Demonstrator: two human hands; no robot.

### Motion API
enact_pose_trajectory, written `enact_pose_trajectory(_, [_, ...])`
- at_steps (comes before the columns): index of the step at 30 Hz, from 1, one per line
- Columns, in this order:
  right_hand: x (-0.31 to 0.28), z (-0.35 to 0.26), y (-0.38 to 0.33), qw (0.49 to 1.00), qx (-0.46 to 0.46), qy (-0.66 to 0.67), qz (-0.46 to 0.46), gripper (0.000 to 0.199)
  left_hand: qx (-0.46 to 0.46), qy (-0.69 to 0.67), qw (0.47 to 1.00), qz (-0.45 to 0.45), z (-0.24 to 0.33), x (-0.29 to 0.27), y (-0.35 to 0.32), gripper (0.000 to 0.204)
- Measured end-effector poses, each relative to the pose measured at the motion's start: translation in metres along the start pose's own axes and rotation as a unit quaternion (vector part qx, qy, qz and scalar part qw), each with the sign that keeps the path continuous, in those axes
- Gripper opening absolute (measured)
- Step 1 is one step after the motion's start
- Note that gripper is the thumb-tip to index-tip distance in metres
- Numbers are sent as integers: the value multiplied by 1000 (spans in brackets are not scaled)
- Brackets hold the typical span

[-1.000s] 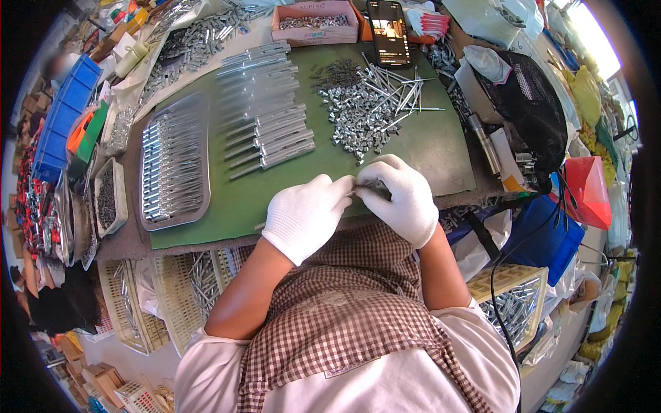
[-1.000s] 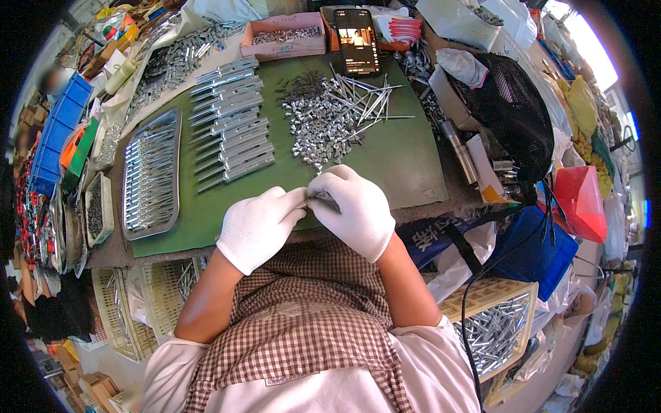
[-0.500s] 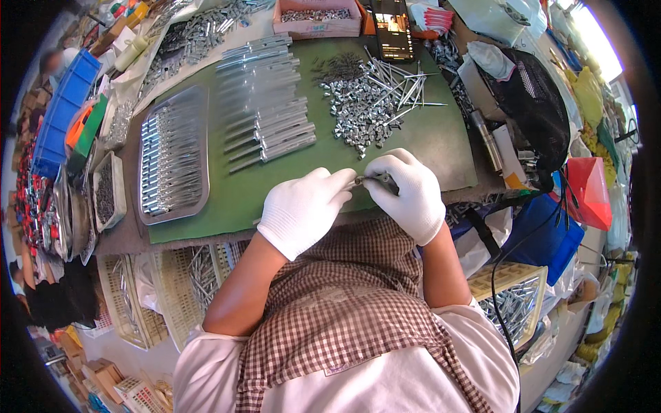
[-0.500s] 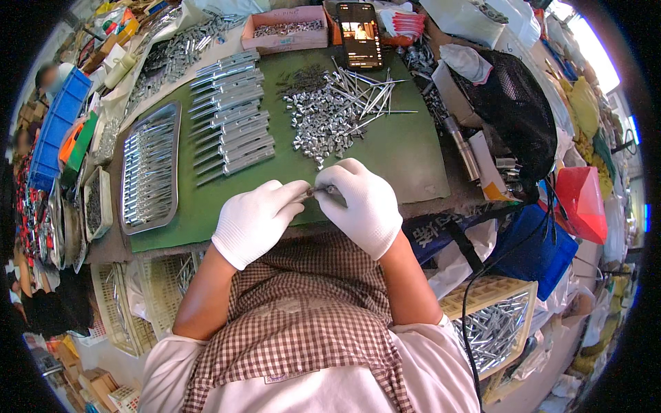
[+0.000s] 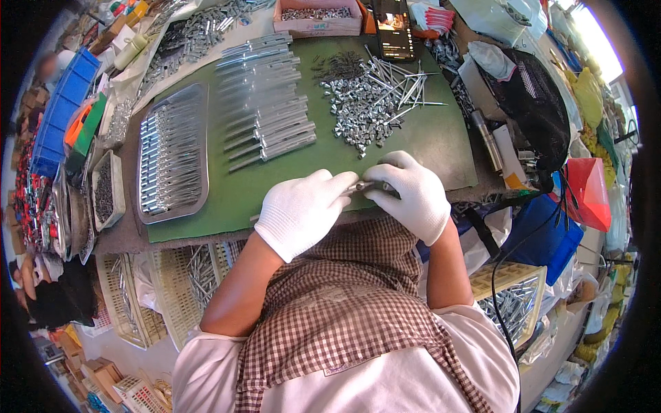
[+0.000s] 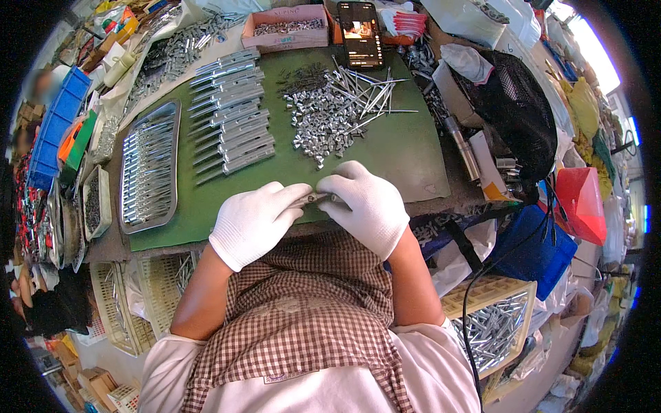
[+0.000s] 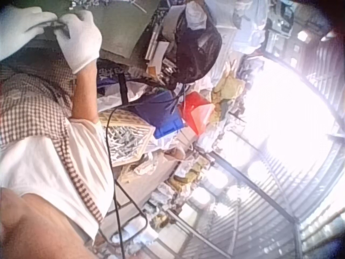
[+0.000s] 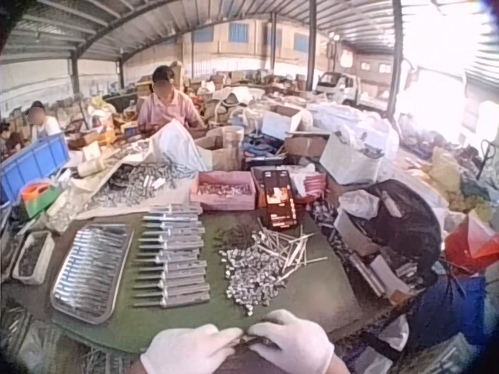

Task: Manually assembling small metal components by inserting screws into metal rods and tightening them.

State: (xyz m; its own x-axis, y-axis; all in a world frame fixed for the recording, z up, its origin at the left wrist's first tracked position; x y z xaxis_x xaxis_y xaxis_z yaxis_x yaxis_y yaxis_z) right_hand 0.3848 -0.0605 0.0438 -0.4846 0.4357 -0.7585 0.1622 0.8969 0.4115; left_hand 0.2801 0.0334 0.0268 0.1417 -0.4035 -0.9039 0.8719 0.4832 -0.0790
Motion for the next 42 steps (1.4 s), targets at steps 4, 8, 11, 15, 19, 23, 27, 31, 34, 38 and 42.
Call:
enact_pose_trajectory(4, [8, 6, -5, 999, -9, 21, -34, 17, 31, 13, 999, -8, 2, 8, -2, 28])
enact_pose_trajectory(8, [-18, 16, -4, 997, -34, 22, 72, 15, 43, 40, 998, 1, 8, 10, -4, 25])
enact_pose_trajectory(11, [-30, 50, 2, 992, 5, -81, 99, 17, 43, 57, 997, 35, 15, 11, -7, 23])
enact_pose_trajectory(15, [-20, 62, 16, 982, -30, -180, 43, 17, 2, 122, 990, 69, 17, 13, -8, 22])
enact_pose_trajectory(19, [-17, 70, 23, 975, -20, -222, 22, 14, -1, 112, 992, 57, 17, 14, -6, 22])
enact_pose_trajectory(23, [-16, 68, 29, 974, -12, -227, 10, 9, 3, 90, 995, 53, 16, 13, -6, 23])
enact_pose_trajectory(27, [-22, 59, 17, 994, 18, -89, 63, 7, -3, 74, 996, 53, 13, 13, -7, 23])
enact_pose_trajectory(31, [-11, 42, -2, 995, 43, -87, 9, 10, -21, 69, 997, 29, 9, 14, -2, 23])
enact_pose_trajectory(34, [-15, 34, -11, 994, 65, -67, 47, 12, -27, 65, 997, 17, 8, 13, 1, 23])
enact_pose_trajectory(38, [-8, 9, -9, 998, 30, 38, 45, 13, -28, 44, 999, 14, 6, 12, 0, 22])
enact_pose_trajectory(42, [3, 5, -12, 999, 21, 11, 34, 14, -30, 36, 999, 14, 7, 11, 0, 22])
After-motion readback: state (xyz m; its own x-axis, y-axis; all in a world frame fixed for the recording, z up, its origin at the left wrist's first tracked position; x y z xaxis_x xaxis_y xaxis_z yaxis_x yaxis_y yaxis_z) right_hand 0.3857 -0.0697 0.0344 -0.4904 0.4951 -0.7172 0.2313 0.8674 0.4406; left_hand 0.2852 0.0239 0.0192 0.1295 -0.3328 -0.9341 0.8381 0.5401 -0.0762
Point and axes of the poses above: each hand's wrist, its own y-axis towards the middle knuckle, its own x-axis out of the palm, z = x × y, the point moved 10 cm from there along y, towards the middle knuckle, and after that the axes turned 15 degrees about -x, right-handed, at the moved point
